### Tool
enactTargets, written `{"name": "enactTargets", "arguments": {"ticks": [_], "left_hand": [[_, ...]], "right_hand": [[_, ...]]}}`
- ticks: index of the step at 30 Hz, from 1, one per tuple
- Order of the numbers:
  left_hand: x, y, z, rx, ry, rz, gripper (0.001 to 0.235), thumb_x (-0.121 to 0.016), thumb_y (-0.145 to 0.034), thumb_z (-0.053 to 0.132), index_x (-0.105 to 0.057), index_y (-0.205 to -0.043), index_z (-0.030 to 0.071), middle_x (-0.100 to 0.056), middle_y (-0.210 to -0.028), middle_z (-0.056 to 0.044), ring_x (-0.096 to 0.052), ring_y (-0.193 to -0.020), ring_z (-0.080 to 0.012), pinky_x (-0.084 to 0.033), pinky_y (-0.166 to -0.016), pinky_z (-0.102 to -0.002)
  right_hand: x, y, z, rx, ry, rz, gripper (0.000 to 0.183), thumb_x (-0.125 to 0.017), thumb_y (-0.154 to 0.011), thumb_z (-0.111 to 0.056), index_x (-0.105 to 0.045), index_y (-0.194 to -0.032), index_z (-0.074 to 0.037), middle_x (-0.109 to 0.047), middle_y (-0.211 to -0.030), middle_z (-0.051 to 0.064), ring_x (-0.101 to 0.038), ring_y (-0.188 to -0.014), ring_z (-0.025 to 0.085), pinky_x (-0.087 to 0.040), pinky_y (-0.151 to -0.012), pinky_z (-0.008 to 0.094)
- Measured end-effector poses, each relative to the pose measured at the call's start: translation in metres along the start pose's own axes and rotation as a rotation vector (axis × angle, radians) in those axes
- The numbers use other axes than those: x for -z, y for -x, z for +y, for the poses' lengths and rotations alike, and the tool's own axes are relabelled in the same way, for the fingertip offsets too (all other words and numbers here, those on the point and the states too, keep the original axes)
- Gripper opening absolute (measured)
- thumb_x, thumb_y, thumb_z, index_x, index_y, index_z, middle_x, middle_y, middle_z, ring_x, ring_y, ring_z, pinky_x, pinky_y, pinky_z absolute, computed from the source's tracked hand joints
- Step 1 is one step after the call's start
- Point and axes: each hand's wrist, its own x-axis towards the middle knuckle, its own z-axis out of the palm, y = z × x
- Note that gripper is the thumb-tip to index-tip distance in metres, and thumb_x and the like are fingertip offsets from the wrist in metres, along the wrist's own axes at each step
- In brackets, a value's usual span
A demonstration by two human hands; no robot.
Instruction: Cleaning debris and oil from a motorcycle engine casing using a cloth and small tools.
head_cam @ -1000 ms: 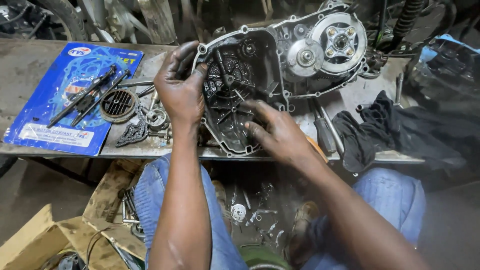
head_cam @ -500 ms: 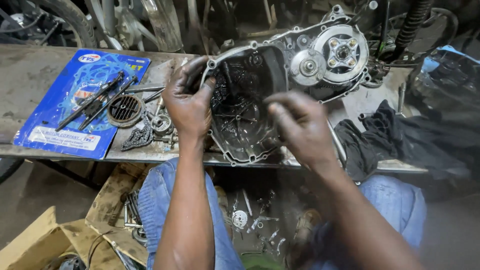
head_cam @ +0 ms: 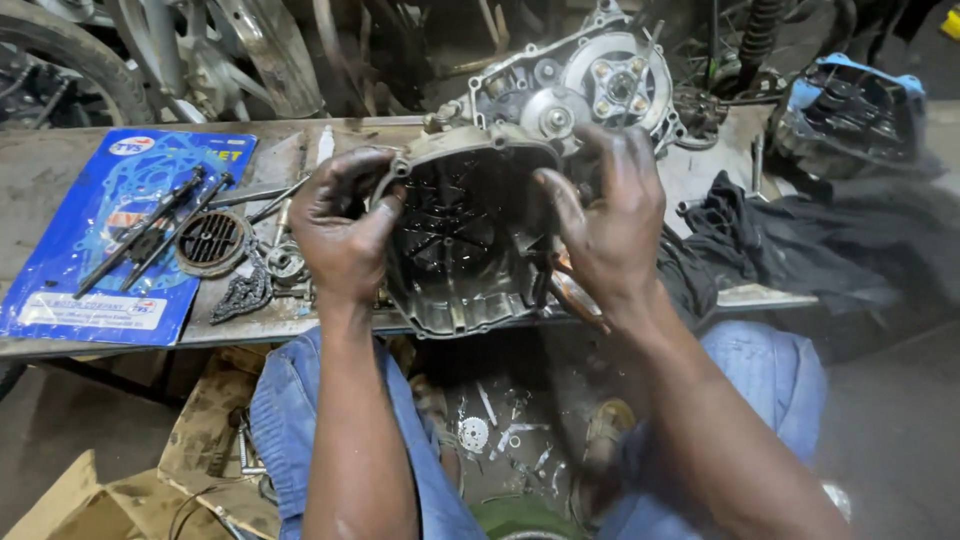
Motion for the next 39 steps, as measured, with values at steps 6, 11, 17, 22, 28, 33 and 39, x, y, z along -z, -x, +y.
{"name": "enactTargets", "arguments": {"ticks": [6,11,17,22,28,33,39], "left_hand": [[0.010,-0.014,0.010,0.044,0.001,-0.276,0.047,-0.077,-0.086,0.025,-0.064,-0.126,0.004,-0.060,-0.128,-0.015,-0.056,-0.120,-0.0252,-0.044,-0.112,-0.046],[0.012,-0.047,0.030,0.125,-0.283,-0.626,0.078,-0.052,-0.086,0.065,-0.044,-0.147,0.017,-0.039,-0.160,-0.014,-0.040,-0.148,-0.0354,-0.033,-0.118,-0.061],[0.021,-0.058,0.027,0.226,-0.118,-0.648,0.077,-0.058,-0.082,0.052,-0.046,-0.148,0.013,-0.046,-0.153,-0.013,-0.040,-0.147,-0.0297,-0.031,-0.120,-0.048],[0.017,-0.055,0.025,0.165,-0.137,-0.590,0.061,-0.065,-0.080,0.045,-0.058,-0.134,0.017,-0.057,-0.133,-0.005,-0.054,-0.129,-0.0219,-0.040,-0.111,-0.038],[0.013,-0.051,0.022,0.207,-0.063,-0.474,0.039,-0.072,-0.077,0.035,-0.057,-0.109,0.019,-0.061,-0.122,-0.003,-0.057,-0.122,-0.0210,-0.044,-0.111,-0.041],[0.022,-0.044,0.016,0.187,0.043,-0.479,0.063,-0.053,-0.088,0.039,-0.044,-0.145,0.015,-0.051,-0.152,-0.010,-0.047,-0.145,-0.0289,-0.033,-0.125,-0.056],[0.025,-0.038,-0.005,0.252,0.265,-0.346,0.030,-0.054,-0.107,0.026,-0.065,-0.127,0.007,-0.061,-0.142,-0.013,-0.055,-0.139,-0.0255,-0.045,-0.121,-0.038]], "right_hand": [[-0.002,0.009,-0.006,-0.054,-0.071,-0.064,0.016,-0.073,-0.101,-0.012,-0.068,-0.111,-0.001,-0.064,-0.086,0.018,-0.066,-0.082,0.042,-0.053,-0.074,0.049],[-0.009,-0.002,-0.021,-0.076,-0.022,-0.095,0.018,-0.060,-0.106,-0.012,-0.066,-0.111,0.004,-0.068,-0.098,0.017,-0.062,-0.091,0.029,-0.051,-0.078,0.042],[-0.031,-0.011,-0.015,-0.032,0.000,-0.081,0.018,-0.060,-0.107,-0.011,-0.066,-0.111,0.005,-0.068,-0.098,0.018,-0.062,-0.091,0.032,-0.050,-0.080,0.045],[-0.039,-0.012,-0.008,-0.022,0.004,-0.089,0.019,-0.057,-0.109,-0.012,-0.066,-0.113,0.005,-0.068,-0.097,0.018,-0.062,-0.088,0.029,-0.051,-0.077,0.043],[-0.035,-0.012,-0.007,0.001,-0.010,-0.087,0.015,-0.059,-0.108,-0.008,-0.066,-0.114,0.005,-0.067,-0.098,0.017,-0.062,-0.089,0.031,-0.049,-0.079,0.043],[-0.032,-0.008,-0.011,-0.017,-0.034,-0.083,0.017,-0.057,-0.109,-0.009,-0.066,-0.116,0.004,-0.067,-0.099,0.016,-0.063,-0.089,0.027,-0.053,-0.076,0.040],[-0.031,-0.006,-0.013,-0.001,-0.038,-0.074,0.017,-0.057,-0.108,-0.009,-0.066,-0.113,0.005,-0.068,-0.099,0.017,-0.064,-0.089,0.028,-0.055,-0.077,0.040]]}}
